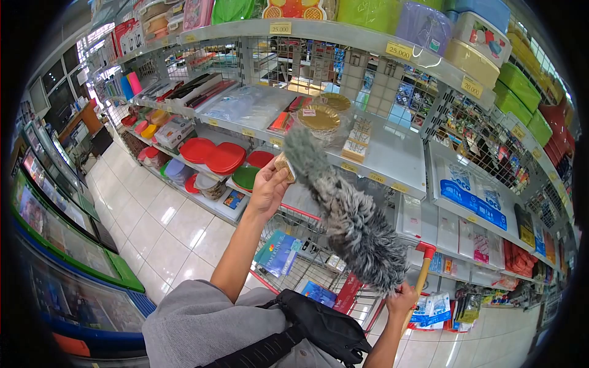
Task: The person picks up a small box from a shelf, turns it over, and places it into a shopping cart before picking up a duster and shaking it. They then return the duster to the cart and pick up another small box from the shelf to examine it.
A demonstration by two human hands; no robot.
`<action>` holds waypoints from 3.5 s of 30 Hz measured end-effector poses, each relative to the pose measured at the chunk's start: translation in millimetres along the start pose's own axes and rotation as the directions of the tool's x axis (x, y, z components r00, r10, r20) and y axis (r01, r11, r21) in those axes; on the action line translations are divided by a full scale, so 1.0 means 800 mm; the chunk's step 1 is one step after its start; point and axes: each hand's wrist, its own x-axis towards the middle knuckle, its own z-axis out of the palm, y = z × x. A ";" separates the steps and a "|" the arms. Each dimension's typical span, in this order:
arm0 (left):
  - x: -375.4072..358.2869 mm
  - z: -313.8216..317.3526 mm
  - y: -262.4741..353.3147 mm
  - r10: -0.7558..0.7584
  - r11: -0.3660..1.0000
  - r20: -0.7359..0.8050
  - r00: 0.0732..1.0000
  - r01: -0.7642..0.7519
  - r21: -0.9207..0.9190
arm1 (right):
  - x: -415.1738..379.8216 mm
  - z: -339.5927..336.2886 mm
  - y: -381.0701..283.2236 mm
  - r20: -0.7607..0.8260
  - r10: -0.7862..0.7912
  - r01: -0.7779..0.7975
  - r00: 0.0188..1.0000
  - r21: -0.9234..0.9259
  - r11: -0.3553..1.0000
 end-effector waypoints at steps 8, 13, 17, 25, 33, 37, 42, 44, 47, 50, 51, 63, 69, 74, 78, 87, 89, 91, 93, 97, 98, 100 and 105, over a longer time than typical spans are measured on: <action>-0.001 0.001 0.002 0.031 0.999 0.034 0.999 -0.031 -0.023 | -0.003 0.002 0.006 -0.005 -0.028 0.028 1.000 -0.024 0.999; -0.007 0.007 0.005 0.047 0.999 -0.013 0.999 -0.048 -0.022 | -0.003 0.001 0.002 -0.015 -0.036 0.035 0.999 -0.044 0.998; -0.005 0.006 0.006 0.070 0.997 0.017 0.997 -0.070 -0.037 | -0.001 -0.001 0.002 -0.005 -0.042 0.042 0.999 -0.023 0.999; -0.007 0.006 0.009 0.081 0.996 0.001 0.997 -0.081 -0.045 | 0.002 -0.005 -0.007 0.004 -0.002 0.002 1.000 0.048 0.999; -0.015 0.010 0.015 -0.066 0.998 0.082 0.994 0.064 0.022 | 0.002 -0.004 -0.005 -0.073 0.023 -0.034 0.997 -0.162 0.986; -0.011 -0.003 0.005 -0.062 0.998 0.080 0.995 0.061 0.019 | -0.002 0.000 0.006 -0.077 0.076 -0.083 0.994 -0.098 0.992; -0.007 -0.018 -0.008 0.025 0.999 -0.019 1.000 -0.026 -0.047 | 0.001 -0.006 0.006 -0.033 -0.031 0.031 0.999 0.000 1.000; -0.006 -0.020 -0.007 0.017 0.999 -0.012 1.000 -0.018 -0.043 | 0.002 -0.006 0.001 -0.049 -0.022 0.020 0.999 -0.038 0.999; -0.006 -0.020 -0.006 0.009 0.999 -0.027 1.000 -0.010 -0.036 | 0.004 -0.009 -0.001 -0.063 -0.022 0.019 0.998 -0.053 0.998; -0.007 -0.020 -0.006 -0.003 0.999 -0.056 0.998 0.000 -0.053 | 0.003 -0.011 0.002 -0.044 -0.026 0.024 0.999 -0.030 0.999; -0.008 -0.019 -0.005 -0.012 0.998 -0.064 0.998 0.008 -0.067 | 0.002 -0.011 0.003 -0.025 -0.019 0.018 1.000 -0.024 1.000; -0.009 -0.016 0.003 0.034 0.999 -0.016 0.999 -0.035 -0.030 | 0.004 -0.007 -0.001 -0.058 0.039 -0.051 0.998 -0.218 0.975; -0.009 -0.027 -0.012 -0.006 0.987 0.004 1.000 0.007 -0.164 | 0.003 -0.005 0.000 -0.067 0.031 -0.040 0.997 -0.139 0.989; -0.006 -0.018 -0.015 0.045 0.986 -0.019 0.999 -0.048 -0.159 | 0.000 0.000 0.007 -0.058 0.031 -0.037 0.998 -0.090 0.995; -0.004 -0.020 -0.013 0.069 0.988 -0.046 0.997 -0.075 -0.136 | -0.001 0.000 0.011 -0.039 -0.025 0.023 0.999 -0.062 0.998; -0.005 -0.021 -0.008 0.029 0.996 -0.051 0.998 -0.033 -0.085 | 0.002 -0.004 0.007 -0.026 -0.028 0.026 0.999 -0.068 0.997; -0.005 -0.022 -0.009 0.032 0.995 -0.060 0.998 -0.037 -0.098 | 0.001 0.000 0.011 -0.024 -0.019 0.017 1.000 -0.076 0.997; -0.005 -0.025 -0.008 0.074 0.997 -0.031 0.997 -0.075 -0.020 | -0.002 0.002 0.010 -0.020 -0.007 0.006 1.000 -0.080 0.997; -0.004 -0.026 -0.007 0.077 0.997 -0.047 0.996 -0.078 -0.007 | 0.004 -0.001 -0.006 -0.037 -0.030 0.025 0.999 -0.114 0.993; -0.004 -0.027 -0.001 0.058 0.998 -0.048 0.997 -0.059 -0.026 | 0.002 -0.001 0.005 -0.040 -0.049 0.046 0.998 -0.074 0.996; -0.004 -0.028 -0.002 0.057 0.998 -0.048 0.997 -0.059 -0.027 | 0.001 0.001 0.007 -0.039 -0.037 0.033 0.999 -0.085 0.996; -0.002 -0.031 -0.003 0.072 0.997 0.003 0.997 -0.072 -0.022 | -0.003 0.003 0.011 -0.037 -0.022 0.018 0.999 -0.095 0.995; 0.003 -0.035 -0.004 0.099 0.992 -0.086 0.991 -0.091 0.085 | -0.007 0.000 0.030 0.009 -0.032 0.032 0.999 -0.023 0.999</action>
